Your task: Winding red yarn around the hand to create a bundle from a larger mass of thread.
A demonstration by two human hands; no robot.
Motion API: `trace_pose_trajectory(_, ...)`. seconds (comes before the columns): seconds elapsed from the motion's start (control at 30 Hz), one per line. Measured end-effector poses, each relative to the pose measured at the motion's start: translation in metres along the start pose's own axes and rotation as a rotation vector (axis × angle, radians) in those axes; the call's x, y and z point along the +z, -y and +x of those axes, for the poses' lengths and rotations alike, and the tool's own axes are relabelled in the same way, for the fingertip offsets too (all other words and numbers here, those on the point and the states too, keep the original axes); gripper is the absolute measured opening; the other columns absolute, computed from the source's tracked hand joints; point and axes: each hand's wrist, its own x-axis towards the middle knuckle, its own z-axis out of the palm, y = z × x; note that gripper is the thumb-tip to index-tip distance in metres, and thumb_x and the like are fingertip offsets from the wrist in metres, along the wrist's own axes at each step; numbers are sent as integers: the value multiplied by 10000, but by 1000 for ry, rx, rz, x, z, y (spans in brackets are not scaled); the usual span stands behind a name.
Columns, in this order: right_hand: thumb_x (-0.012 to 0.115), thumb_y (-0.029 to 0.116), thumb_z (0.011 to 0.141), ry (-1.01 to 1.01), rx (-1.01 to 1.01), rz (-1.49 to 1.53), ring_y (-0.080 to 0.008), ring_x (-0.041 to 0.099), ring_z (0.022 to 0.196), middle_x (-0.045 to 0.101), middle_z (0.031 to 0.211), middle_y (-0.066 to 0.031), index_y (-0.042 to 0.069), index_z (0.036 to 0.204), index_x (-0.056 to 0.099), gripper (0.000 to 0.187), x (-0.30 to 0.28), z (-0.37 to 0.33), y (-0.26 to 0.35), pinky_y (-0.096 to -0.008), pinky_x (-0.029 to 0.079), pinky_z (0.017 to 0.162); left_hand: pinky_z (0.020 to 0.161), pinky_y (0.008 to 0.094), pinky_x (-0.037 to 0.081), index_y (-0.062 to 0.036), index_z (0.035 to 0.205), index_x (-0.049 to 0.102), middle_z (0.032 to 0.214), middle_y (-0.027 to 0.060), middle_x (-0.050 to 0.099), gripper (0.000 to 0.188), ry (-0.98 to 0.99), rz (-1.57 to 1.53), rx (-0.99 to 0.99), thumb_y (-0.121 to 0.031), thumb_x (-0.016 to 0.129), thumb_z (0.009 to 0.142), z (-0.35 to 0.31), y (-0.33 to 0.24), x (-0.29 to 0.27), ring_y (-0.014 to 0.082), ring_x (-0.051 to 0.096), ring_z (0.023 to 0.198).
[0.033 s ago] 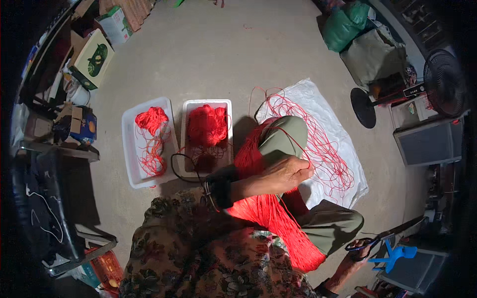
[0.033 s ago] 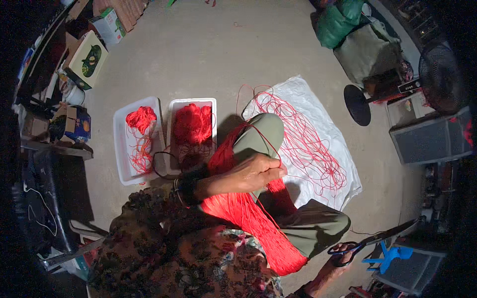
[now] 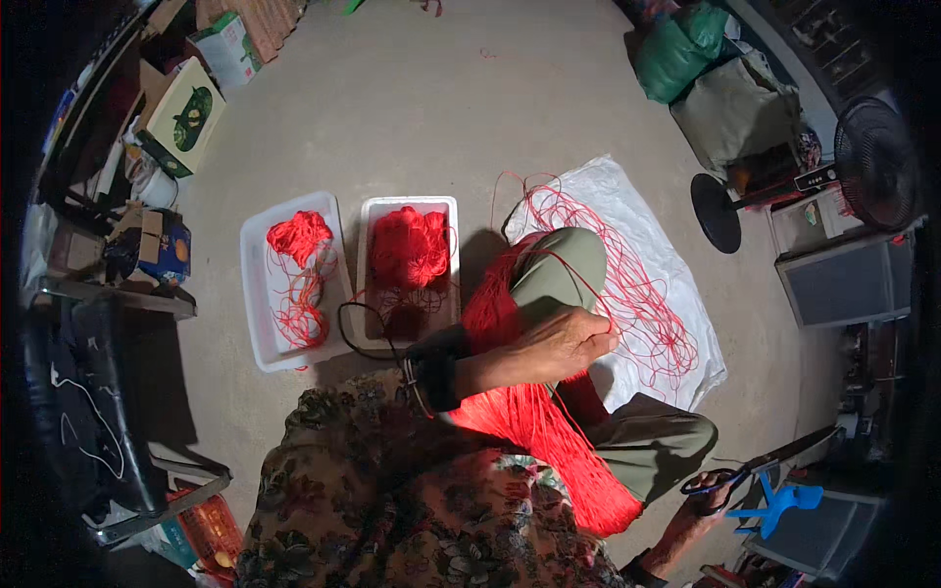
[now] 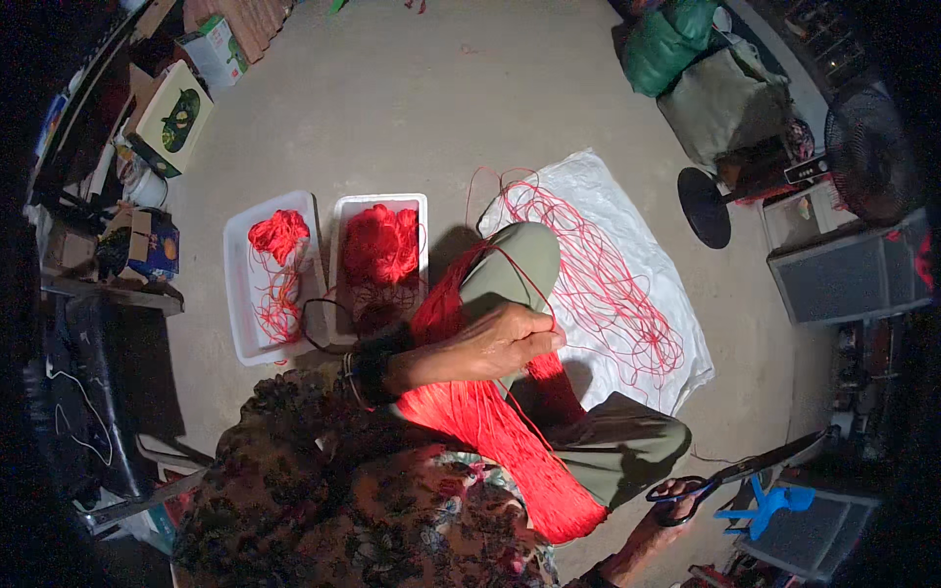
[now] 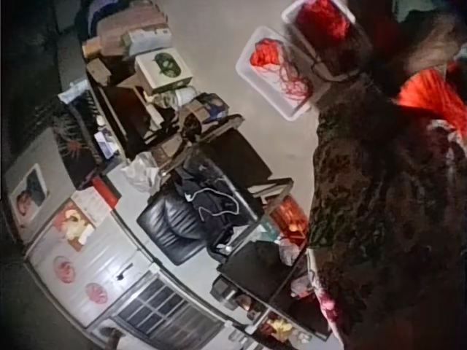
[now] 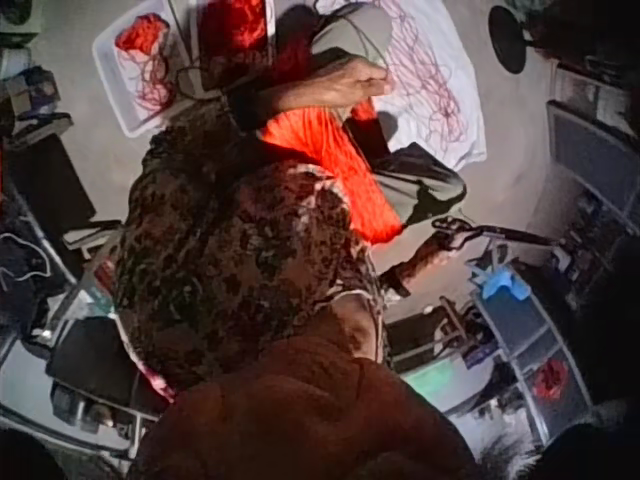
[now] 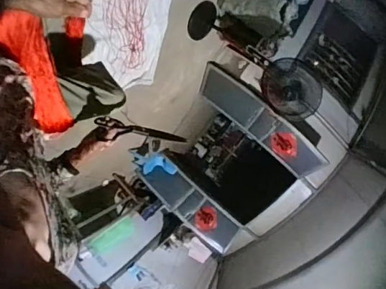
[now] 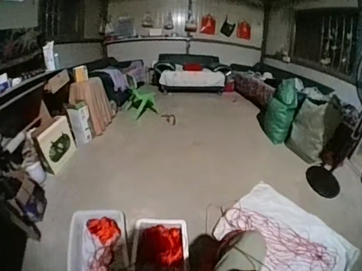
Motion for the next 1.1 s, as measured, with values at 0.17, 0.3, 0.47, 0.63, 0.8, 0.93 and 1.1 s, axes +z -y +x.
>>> trace_pose_trajectory(0.17,598,301,888,-25,-17,-64,-184,507,823,478,864,-63,19,1096,451,380,10,-11,6,-309,425,718,540,377,413,20,778,542,564,146,494,355,-68,111,57,-281,482,958,-9,-7,0,187,541,541)
trace_pose_trajectory(0.3,597,279,893,-41,-44,-88,-187,524,808,487,850,-56,23,1106,449,365,10,-20,6,-311,433,730,585,427,446,30,804,556,618,200,555,317,-38,170,-44,-260,514,923,-12,-17,1,303,602,599)
trace_pose_trajectory(0.47,604,266,894,-14,-67,-38,-189,536,815,499,852,-56,26,1107,449,356,9,-30,8,-316,439,741,652,513,449,37,830,558,709,238,598,301,-181,439,15,-259,538,884,-27,-23,-10,424,608,719)
trace_pose_trajectory(0.63,607,287,896,-17,-34,-40,-199,546,844,507,847,-60,36,1075,459,342,23,-45,13,-333,447,766,654,519,442,-6,863,528,711,215,576,233,-172,610,46,-233,501,904,-17,-21,-39,437,583,759)
trace_pose_trajectory(0.8,708,532,768,112,-95,-78,-186,534,833,488,834,-33,55,1067,464,614,47,-54,19,-344,445,752,655,463,445,-7,822,579,739,223,578,235,-57,438,170,-230,535,878,-1,-53,-74,391,589,739)
trace_pose_trajectory(0.93,723,595,704,189,-34,-58,-185,541,860,492,872,-34,38,1145,459,758,51,-59,18,-334,463,756,634,414,458,-11,865,638,700,179,594,234,-7,394,140,-233,566,870,15,-91,-90,294,581,617)
trace_pose_trajectory(1.1,743,611,659,11,-50,90,-194,580,866,530,846,-43,1,1130,463,820,38,-72,33,-314,485,767,434,244,340,-17,862,663,574,-7,517,219,-32,155,58,-221,585,879,48,-142,-105,69,426,483)
